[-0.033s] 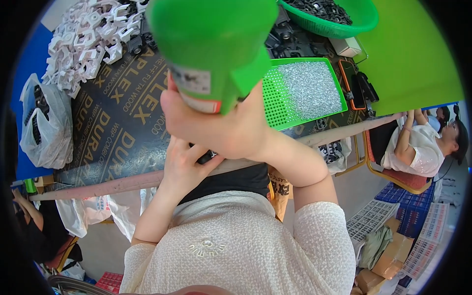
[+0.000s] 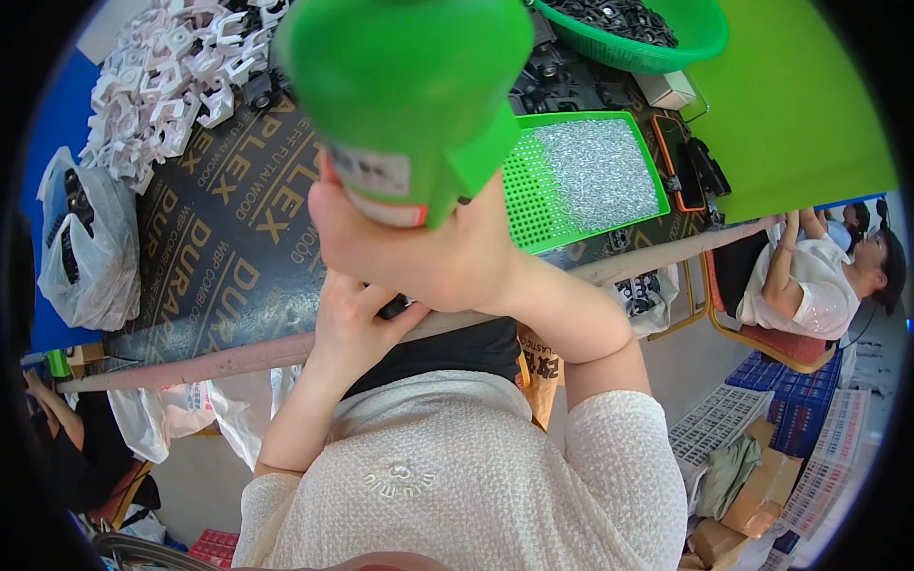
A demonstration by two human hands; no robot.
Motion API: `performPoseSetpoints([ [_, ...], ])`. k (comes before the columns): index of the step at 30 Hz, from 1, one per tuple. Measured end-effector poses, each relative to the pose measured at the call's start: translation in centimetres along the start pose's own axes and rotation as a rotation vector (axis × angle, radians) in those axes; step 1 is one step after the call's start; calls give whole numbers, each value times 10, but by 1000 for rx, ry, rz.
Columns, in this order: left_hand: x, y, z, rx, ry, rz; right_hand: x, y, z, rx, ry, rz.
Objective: Assembling small electronic cooling fans into plastic housings using an electric screwdriver.
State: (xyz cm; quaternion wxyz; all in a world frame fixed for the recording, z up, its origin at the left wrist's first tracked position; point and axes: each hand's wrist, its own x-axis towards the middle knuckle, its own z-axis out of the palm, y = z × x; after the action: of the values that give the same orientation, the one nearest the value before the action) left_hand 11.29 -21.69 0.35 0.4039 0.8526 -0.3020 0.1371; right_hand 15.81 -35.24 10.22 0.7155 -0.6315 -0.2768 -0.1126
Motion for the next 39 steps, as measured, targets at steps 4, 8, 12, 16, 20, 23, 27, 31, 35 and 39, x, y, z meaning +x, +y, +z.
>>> performPoseSetpoints([
  [4,-3,1,-1,-7,-20,-24,1,-6,-13,35,-81,-80],
  [8,0,2,2,-4,30,-27,6,-31,-72,124,161,-231],
  [12,0,1,2,9,-1,2,17,12,-125,-143,447,-308],
  [16,0,1,1,13,-5,-8,19,24,-129,-121,496,-240],
  [20,-1,1,1,18,-6,-9,19,26,-128,-167,478,-230],
  [23,-2,1,1,15,-15,-16,19,25,-126,-202,464,-190],
  [27,-2,1,2,23,-10,-21,19,27,-126,-186,462,-207],
  [31,-3,0,1,25,3,-23,14,5,-133,-144,432,-186],
  [35,0,1,3,-1,-4,-7,-16,-44,-88,100,101,-212],
  [39,-1,0,2,5,4,-19,-32,-44,-52,89,13,-123],
])
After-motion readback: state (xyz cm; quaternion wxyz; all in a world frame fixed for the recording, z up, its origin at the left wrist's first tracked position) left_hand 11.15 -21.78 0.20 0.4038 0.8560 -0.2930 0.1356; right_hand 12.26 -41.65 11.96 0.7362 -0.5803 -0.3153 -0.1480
